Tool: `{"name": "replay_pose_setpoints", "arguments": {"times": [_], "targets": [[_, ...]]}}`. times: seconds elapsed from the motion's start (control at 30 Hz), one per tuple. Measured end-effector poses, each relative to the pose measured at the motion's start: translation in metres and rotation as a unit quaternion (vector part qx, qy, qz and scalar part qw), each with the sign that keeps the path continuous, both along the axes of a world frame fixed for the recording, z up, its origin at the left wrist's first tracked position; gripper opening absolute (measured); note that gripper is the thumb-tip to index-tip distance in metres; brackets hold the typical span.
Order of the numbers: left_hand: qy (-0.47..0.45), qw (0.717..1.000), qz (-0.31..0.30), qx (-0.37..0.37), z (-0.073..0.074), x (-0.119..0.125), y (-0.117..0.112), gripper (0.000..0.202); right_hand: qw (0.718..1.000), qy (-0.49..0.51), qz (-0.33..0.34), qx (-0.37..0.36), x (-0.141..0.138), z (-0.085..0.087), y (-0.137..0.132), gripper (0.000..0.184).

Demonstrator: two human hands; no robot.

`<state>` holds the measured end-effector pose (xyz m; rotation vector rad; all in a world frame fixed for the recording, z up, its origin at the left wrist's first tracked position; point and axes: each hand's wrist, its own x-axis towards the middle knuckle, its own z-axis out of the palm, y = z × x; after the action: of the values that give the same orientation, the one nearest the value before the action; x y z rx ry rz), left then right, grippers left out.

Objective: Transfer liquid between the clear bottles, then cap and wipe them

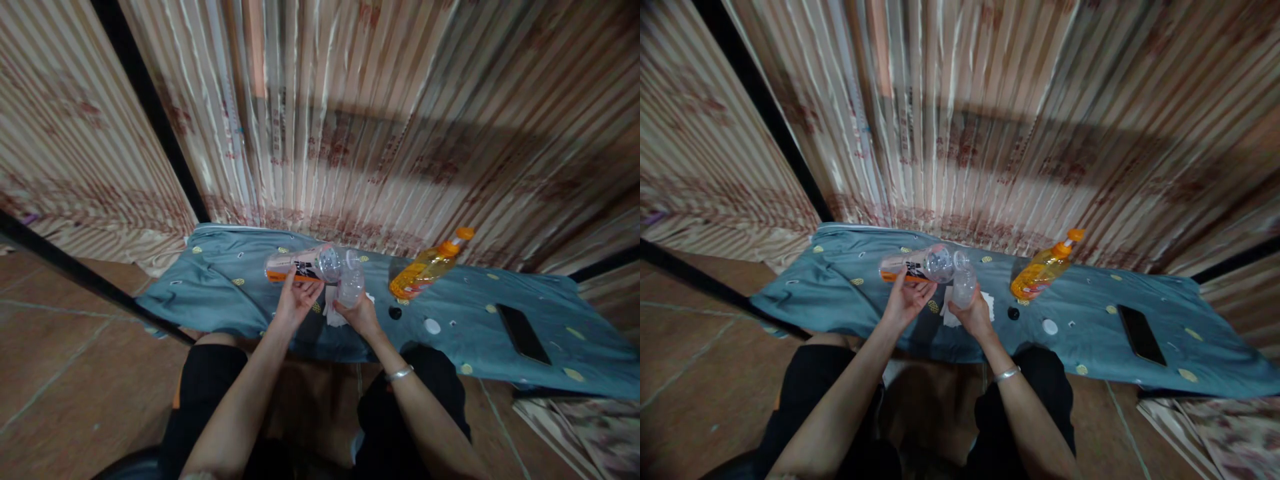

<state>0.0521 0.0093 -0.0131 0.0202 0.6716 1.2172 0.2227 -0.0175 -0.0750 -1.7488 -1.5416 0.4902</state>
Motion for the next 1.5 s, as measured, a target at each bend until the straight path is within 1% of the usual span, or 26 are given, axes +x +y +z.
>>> {"name": "replay_pose_setpoints", "arguments": {"times": [0.07, 0.17, 0.27, 0.4, 0.5, 0.63, 0.77, 0.93, 1.0, 1.07, 1.17, 1.3, 1.4, 1.5], "targets": [[-0.037, 0.999, 0.000, -0.027, -0.003, 0.004, -0.001, 0.030, 1.000, -0.004, -0.004, -0.001, 0.000, 0.000, 0.000, 0.067], [-0.096, 0.995, 0.006, -0.042, -0.008, 0.007, -0.002, 0.042, 1.000, -0.007, -0.008, -0.005, 0.000, -0.001, 0.000, 0.069], [-0.162, 0.986, 0.014, -0.042, -0.014, 0.005, -0.001, 0.054, 1.000, -0.006, -0.012, -0.007, 0.000, -0.001, -0.001, 0.069], [-0.247, 0.968, 0.030, -0.034, -0.022, -0.001, 0.002, 0.062, 0.999, -0.012, -0.028, -0.023, 0.000, 0.000, -0.002, 0.062], [-0.272, 0.961, 0.045, -0.024, -0.025, -0.005, 0.005, 0.064, 0.999, -0.015, -0.029, -0.025, 0.000, 0.001, -0.003, 0.056], [-0.252, 0.966, 0.056, -0.007, -0.027, -0.007, 0.007, 0.062, 0.999, -0.020, -0.021, -0.014, 0.001, 0.000, -0.002, 0.047], [-0.233, 0.971, 0.055, 0.007, -0.029, -0.007, 0.006, 0.066, 0.999, -0.024, -0.028, -0.014, 0.002, -0.002, -0.002, 0.045], [-0.196, 0.979, 0.053, 0.003, -0.031, -0.011, 0.005, 0.072, 0.999, -0.013, -0.028, -0.009, 0.001, -0.002, -0.002, 0.045], [-0.182, 0.982, 0.048, 0.005, -0.032, -0.013, 0.005, 0.072, 1.000, -0.014, -0.026, -0.008, 0.001, -0.002, -0.002, 0.044], [-0.171, 0.984, 0.040, 0.005, -0.034, -0.014, 0.005, 0.069, 1.000, -0.014, -0.021, -0.009, 0.001, -0.002, -0.003, 0.046], [-0.153, 0.987, 0.037, 0.003, -0.036, -0.015, 0.003, 0.065, 1.000, -0.011, -0.023, -0.015, 0.001, -0.001, -0.002, 0.054], [-0.128, 0.991, 0.042, -0.012, -0.036, -0.014, 0.001, 0.063, 1.000, 0.001, -0.022, -0.012, 0.001, -0.001, -0.002, 0.062], [-0.088, 0.995, 0.042, -0.014, -0.037, -0.010, -0.003, 0.053, 1.000, 0.008, -0.023, -0.001, 0.001, -0.002, -0.002, 0.063], [0.002, 1.000, 0.032, 0.001, -0.043, -0.001, -0.010, 0.029, 1.000, 0.012, -0.020, -0.007, 0.001, 0.000, -0.003, 0.060]]}}
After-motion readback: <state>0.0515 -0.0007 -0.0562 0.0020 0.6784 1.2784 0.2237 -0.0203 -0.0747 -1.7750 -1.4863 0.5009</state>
